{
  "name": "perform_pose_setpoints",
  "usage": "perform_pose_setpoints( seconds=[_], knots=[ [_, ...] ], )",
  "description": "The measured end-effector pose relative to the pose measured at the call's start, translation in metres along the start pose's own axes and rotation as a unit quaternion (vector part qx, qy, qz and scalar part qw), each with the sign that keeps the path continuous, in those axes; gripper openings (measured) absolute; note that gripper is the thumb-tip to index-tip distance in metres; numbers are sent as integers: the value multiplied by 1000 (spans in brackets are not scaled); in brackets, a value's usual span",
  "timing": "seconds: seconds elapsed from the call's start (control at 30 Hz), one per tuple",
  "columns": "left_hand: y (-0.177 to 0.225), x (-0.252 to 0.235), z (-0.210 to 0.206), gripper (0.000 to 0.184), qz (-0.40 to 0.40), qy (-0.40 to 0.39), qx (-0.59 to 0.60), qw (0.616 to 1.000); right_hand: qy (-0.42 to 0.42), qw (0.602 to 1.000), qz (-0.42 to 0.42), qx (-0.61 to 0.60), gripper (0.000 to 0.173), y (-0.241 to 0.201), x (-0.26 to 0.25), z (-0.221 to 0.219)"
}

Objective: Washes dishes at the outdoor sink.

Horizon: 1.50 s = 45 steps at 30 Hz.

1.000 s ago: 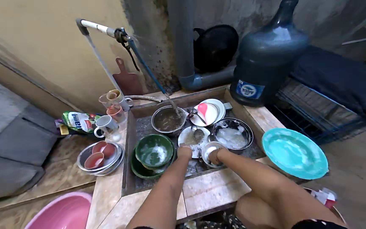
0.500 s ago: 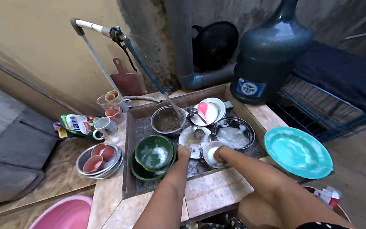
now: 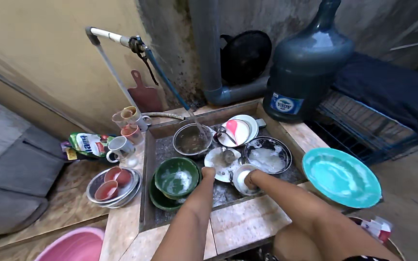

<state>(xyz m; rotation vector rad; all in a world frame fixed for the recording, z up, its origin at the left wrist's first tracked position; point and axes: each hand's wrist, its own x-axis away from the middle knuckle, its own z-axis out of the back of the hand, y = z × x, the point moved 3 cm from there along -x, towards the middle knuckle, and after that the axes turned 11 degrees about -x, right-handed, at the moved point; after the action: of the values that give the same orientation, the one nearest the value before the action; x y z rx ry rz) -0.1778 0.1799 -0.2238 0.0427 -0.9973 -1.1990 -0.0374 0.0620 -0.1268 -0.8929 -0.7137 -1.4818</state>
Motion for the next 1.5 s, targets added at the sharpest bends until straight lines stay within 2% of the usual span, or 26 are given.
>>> perform_pose_setpoints(
  seconds=[0.17, 0.27, 0.33, 0.43, 0.63, 0.7, 0.77, 0.87, 0.97, 1.07, 1.17, 1.2, 1.3, 1.4, 1.5],
  knots=[
    [0, 3, -14, 38, 16, -6, 105, 994, -16, 1000, -4, 16, 39, 4, -12, -1],
    [6, 12, -7, 41, -1, 4, 90, 996, -20, 1000, -6, 20, 40, 6, -18, -4],
    [13, 26, 3, 50, -27, 20, 47, 998, -14, 1000, -3, 18, 40, 5, -13, -2],
    [11, 42, 11, 77, -55, 36, 17, 998, -16, 1000, 3, 22, 40, 6, -13, -2],
    [-7, 63, 22, 88, -85, 15, 115, 990, -9, 1000, -3, 16, 41, 6, -16, -4],
    [-5, 83, 31, 90, -130, 15, 72, 989, -7, 1000, -5, 18, 42, 9, -24, -7],
    [3, 111, 45, 89, -190, 10, -45, 981, -6, 1000, -3, 21, 42, 8, -22, -6],
    [18, 145, 61, 88, -270, 20, -232, 934, -1, 1000, -7, 19, 41, 9, -25, -8],
    [34, 158, 81, 85, -324, 62, -289, 899, 1, 1000, -13, 10, 41, 8, -17, -7],
    [60, 141, 115, 64, -324, 86, -164, 928, -4, 1000, -14, 10, 40, 6, -11, -4],
    [82, 69, 131, 41, -245, 65, 67, 965, -6, 1000, -9, 1, 42, 6, -18, -8],
    [87, 43, 130, 39, -218, 51, 143, 964, -5, 1000, -10, -5, 42, 4, -19, -8],
    [103, -8, 128, 47, -144, 5, 300, 943, -2, 1000, -4, -3, 43, -4, -18, -7],
    [126, -26, 128, 51, -126, -6, 335, 934, -6, 1000, 8, -6, 43, -8, -18, -6],
    [146, -25, 133, 41, -147, 5, 286, 947, -15, 999, 30, -19, 43, -8, -31, -13]
  ],
)
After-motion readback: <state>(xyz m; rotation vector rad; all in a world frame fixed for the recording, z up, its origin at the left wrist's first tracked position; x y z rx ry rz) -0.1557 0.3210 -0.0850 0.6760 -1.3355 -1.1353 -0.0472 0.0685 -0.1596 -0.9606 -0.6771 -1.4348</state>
